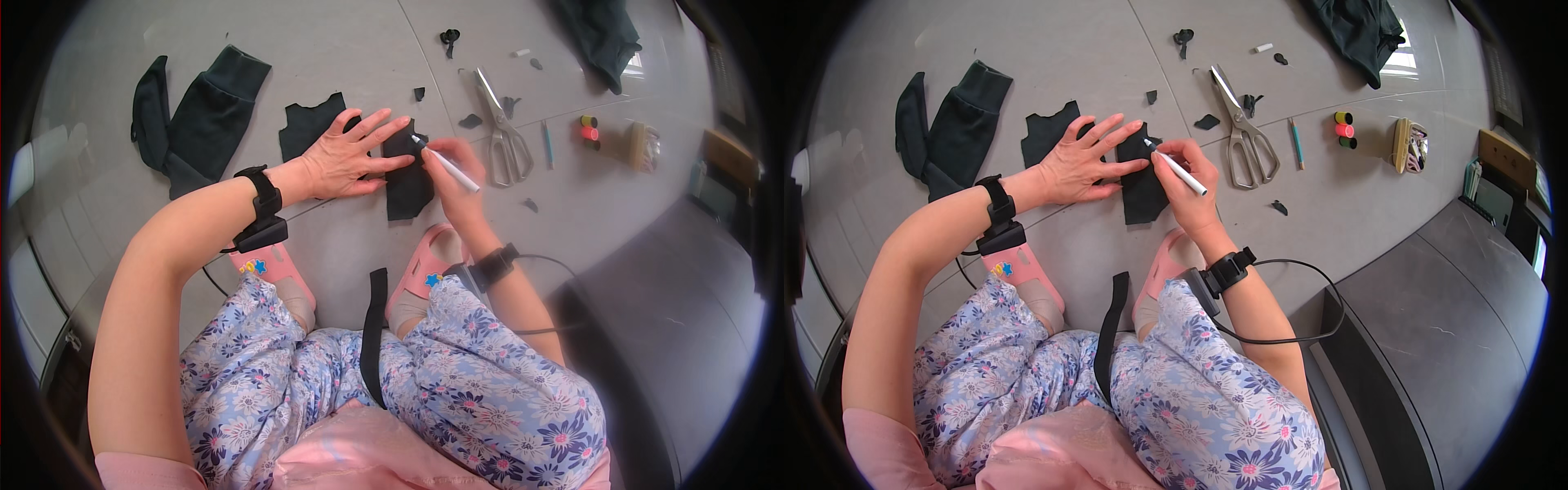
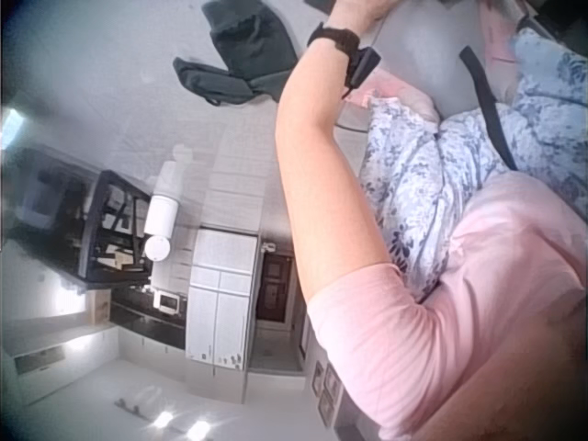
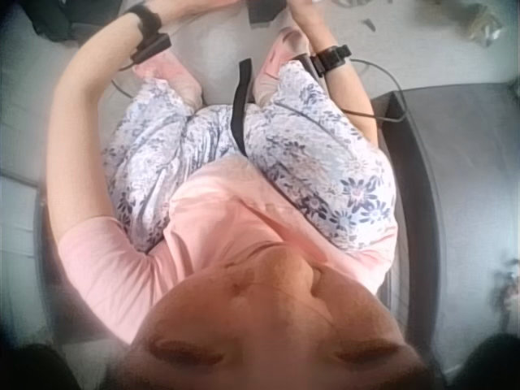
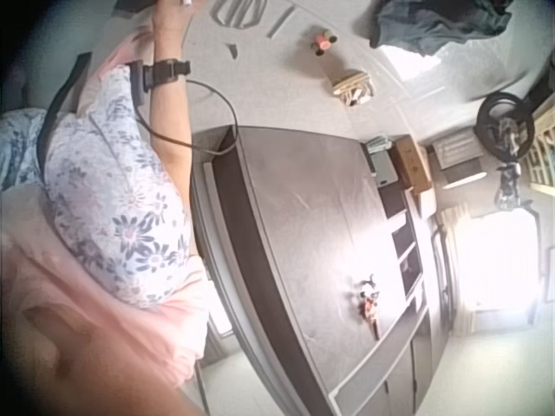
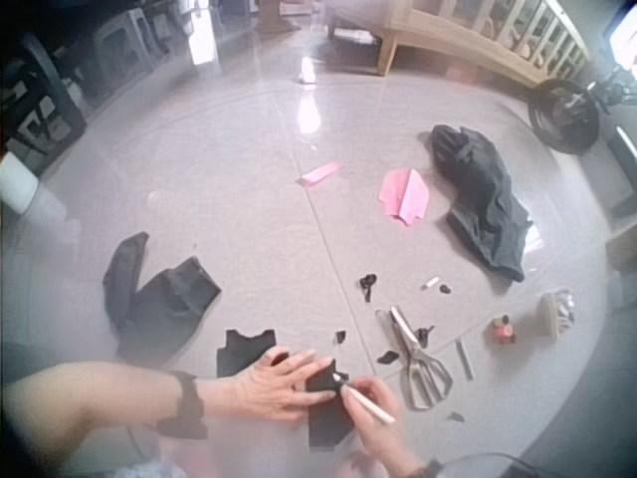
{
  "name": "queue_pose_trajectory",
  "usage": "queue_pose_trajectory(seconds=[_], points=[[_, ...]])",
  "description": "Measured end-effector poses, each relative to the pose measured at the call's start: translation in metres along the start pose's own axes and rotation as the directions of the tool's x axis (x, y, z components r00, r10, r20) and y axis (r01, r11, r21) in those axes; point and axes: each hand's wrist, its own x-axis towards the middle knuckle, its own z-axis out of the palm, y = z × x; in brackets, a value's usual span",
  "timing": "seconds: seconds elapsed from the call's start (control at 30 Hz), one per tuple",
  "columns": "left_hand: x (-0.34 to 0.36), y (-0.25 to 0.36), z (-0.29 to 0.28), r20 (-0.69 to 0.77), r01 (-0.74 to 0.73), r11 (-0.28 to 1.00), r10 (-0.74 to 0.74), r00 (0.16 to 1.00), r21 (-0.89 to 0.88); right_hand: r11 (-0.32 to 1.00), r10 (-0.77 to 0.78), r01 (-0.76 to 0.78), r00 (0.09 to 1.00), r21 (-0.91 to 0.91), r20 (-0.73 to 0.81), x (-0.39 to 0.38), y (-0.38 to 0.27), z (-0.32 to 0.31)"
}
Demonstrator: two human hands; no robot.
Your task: The person handles pieces of black fabric by hand, marking one piece with a white pen and cutting a notch into another with scissors.
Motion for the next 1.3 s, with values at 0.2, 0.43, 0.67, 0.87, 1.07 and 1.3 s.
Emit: queue_pose_trajectory(seconds=[0.2, 0.43, 0.67, 0.87, 1.07, 1.3], points=[[0.000, 0.000, 0.000, -0.010, -0.005, 1.000, 0.005, 1.000, -0.005, 0.994, 0.000, 0.005, 0.999, -0.107, 0.038, -0.005, 0.005, -0.010], [-0.001, 0.000, -0.001, 0.009, -0.002, 1.000, 0.002, 1.000, -0.007, 0.999, 0.027, -0.027, 1.000, -0.030, -0.007, -0.009, 0.002, -0.006], [0.000, -0.001, 0.000, -0.002, -0.012, 1.000, 0.012, 1.000, -0.010, 0.998, 0.000, 0.001, 1.000, -0.070, 0.018, -0.010, 0.009, -0.012], [0.000, 0.000, 0.000, 0.005, -0.016, 1.000, 0.016, 1.000, 0.003, 0.995, 0.069, -0.070, 0.997, -0.068, -0.020, -0.018, 0.008, -0.020], [-0.001, -0.001, 0.000, 0.010, -0.015, 1.000, 0.015, 1.000, 0.008, 0.999, 0.016, -0.017, 1.000, -0.037, -0.008, -0.016, 0.002, -0.014], [0.000, -0.001, 0.001, 0.003, -0.021, 1.000, 0.021, 1.000, 0.002, 0.998, 0.042, -0.044, 0.998, -0.047, -0.048, -0.016, 0.016, -0.019]])
